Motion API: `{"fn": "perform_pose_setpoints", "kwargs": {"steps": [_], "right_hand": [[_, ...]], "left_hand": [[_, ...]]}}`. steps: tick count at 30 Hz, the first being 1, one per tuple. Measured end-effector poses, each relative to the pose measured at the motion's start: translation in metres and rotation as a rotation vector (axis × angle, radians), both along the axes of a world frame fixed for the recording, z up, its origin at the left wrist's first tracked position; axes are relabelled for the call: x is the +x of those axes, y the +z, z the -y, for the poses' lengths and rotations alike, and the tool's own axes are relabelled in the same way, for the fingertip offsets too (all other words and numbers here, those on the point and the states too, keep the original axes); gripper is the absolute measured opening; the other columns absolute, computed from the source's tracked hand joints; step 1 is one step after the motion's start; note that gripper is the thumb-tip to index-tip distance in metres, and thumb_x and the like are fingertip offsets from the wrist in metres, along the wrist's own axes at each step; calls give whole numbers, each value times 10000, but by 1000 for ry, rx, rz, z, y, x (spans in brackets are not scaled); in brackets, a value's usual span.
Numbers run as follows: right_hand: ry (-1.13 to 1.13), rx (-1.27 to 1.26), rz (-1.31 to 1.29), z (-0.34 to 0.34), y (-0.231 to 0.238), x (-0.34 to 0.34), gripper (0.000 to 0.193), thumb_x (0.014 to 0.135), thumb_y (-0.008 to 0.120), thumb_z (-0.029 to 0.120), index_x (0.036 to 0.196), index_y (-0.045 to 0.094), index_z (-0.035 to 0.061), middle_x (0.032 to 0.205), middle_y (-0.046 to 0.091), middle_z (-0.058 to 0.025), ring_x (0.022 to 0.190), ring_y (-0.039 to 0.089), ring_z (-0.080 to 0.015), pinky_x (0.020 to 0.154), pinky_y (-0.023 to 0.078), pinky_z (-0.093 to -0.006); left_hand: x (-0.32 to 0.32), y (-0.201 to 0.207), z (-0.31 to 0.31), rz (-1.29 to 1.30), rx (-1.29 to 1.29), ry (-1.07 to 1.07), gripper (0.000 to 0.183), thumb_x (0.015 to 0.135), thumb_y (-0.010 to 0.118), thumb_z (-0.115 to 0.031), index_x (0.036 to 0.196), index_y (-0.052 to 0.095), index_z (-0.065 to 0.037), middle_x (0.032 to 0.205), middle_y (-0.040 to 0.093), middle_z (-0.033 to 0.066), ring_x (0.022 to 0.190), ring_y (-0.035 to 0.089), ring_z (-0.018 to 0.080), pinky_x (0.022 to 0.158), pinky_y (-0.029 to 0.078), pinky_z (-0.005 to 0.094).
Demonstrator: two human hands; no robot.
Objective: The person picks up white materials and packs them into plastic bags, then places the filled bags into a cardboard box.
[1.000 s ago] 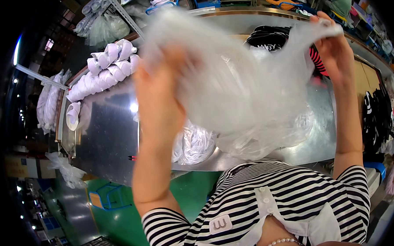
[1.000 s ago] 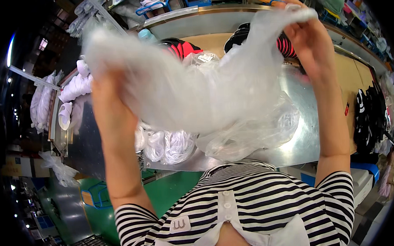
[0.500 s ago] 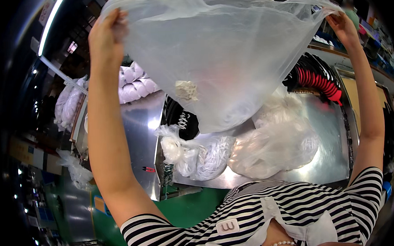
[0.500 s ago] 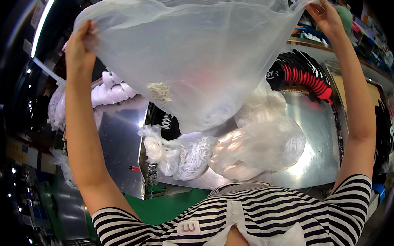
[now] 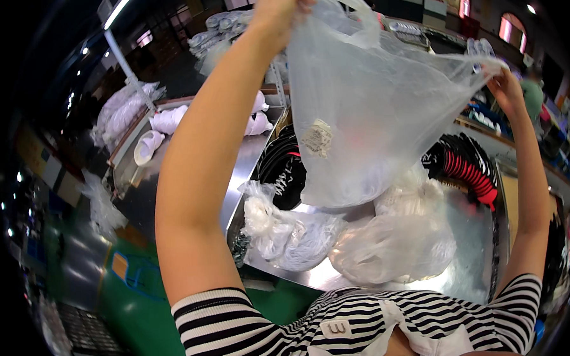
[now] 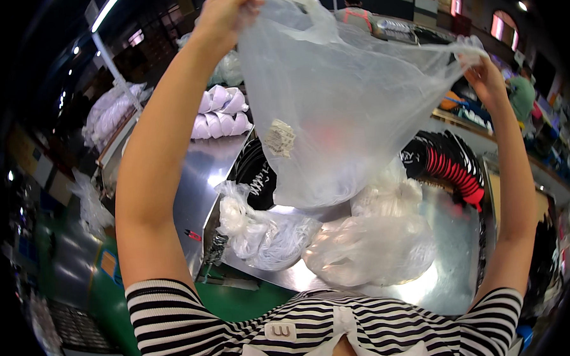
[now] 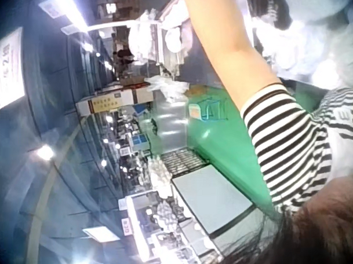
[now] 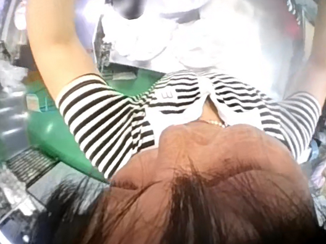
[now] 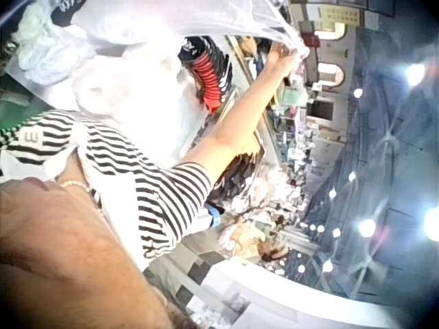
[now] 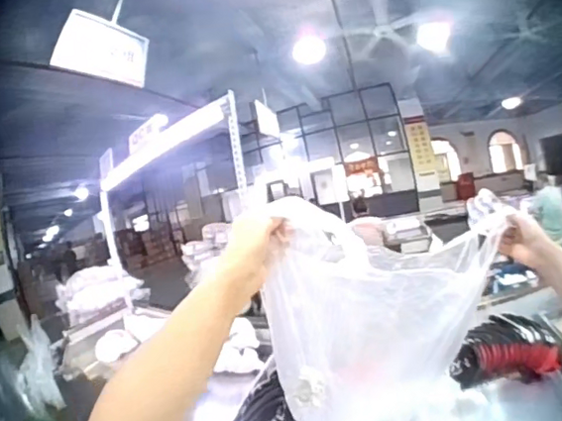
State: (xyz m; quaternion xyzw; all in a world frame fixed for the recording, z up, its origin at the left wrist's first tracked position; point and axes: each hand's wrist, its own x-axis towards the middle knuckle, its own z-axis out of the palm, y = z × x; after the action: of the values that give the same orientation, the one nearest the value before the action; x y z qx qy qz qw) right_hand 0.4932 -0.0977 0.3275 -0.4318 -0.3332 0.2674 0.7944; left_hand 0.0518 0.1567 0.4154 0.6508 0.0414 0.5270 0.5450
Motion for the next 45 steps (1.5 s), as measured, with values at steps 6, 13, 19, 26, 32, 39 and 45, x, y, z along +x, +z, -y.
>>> {"fn": "perform_pose_setpoints", "kwargs": {"steps": [6, 13, 19, 26, 32, 39, 45], "right_hand": [[41, -77, 53, 4, -2, 1, 372, 986, 417, 242, 1223, 465, -41, 1185, 566, -231, 1047, 598, -296, 866, 532, -359], [296, -56, 603, -20, 24, -162, 544, 936, 532, 298, 1401, 359, 74, 1297, 499, -114, 1198, 492, -193, 1004, 399, -339], [181, -105, 649, -54, 12, -265, 650, 795, 711, 319, 1324, 421, 76, 1230, 535, -73, 1169, 510, -169, 960, 435, -349], [178, 78, 398, -54, 45, -270, 301, 803, 692, 150, 1016, 625, -52, 932, 670, -110, 823, 657, -185, 764, 531, -326], [517, -67, 414, -74, 37, -324, 324, 794, 710, 123, 1048, 606, -49, 908, 653, -98, 831, 642, -173, 801, 520, -307], [256, -46, 1044, -35, 23, -259, 833, 765, 736, 373, 1415, 296, 93, 1361, 440, -94, 1235, 460, -209, 1014, 399, -378], [348, -219, 875, -19, -150, -209, 1103, 591, 819, 406, 1440, 219, 39, 1465, 272, -156, 1372, 255, -305, 1122, 238, -427]], "left_hand": [[23, -7, 2, -43, 62, -11, 120, 805, 523, -66, 711, 595, -43, 646, 554, 44, 581, 507, 148, 537, 395, 283], [67, -15, 50, -62, 44, -248, 98, 771, 533, -64, 805, 613, -20, 698, 588, 66, 607, 533, 152, 552, 430, 286], [25, -18, 149, -303, 482, -131, 325, 784, 573, -119, 1083, 597, 5, 904, 644, 146, 830, 616, 236, 725, 496, 330], [-77, -126, 87, -557, 403, 92, 1213, 631, 834, -322, 1474, 7, -46, 1486, 172, 272, 1412, 142, 333, 1133, 155, 420], [5, -204, 117, -488, 389, 41, 858, 636, 817, -278, 1287, 355, 35, 1258, 460, 188, 1200, 416, 288, 1014, 325, 389], [30, -185, 106, -34, -316, -222, 323, 765, 686, -95, 1054, 560, -24, 979, 588, 54, 915, 578, 162, 766, 484, 315], [40, -146, 135, -24, -454, -363, 233, 751, 693, -104, 957, 608, -38, 888, 608, 38, 871, 583, 131, 746, 478, 295]]}}
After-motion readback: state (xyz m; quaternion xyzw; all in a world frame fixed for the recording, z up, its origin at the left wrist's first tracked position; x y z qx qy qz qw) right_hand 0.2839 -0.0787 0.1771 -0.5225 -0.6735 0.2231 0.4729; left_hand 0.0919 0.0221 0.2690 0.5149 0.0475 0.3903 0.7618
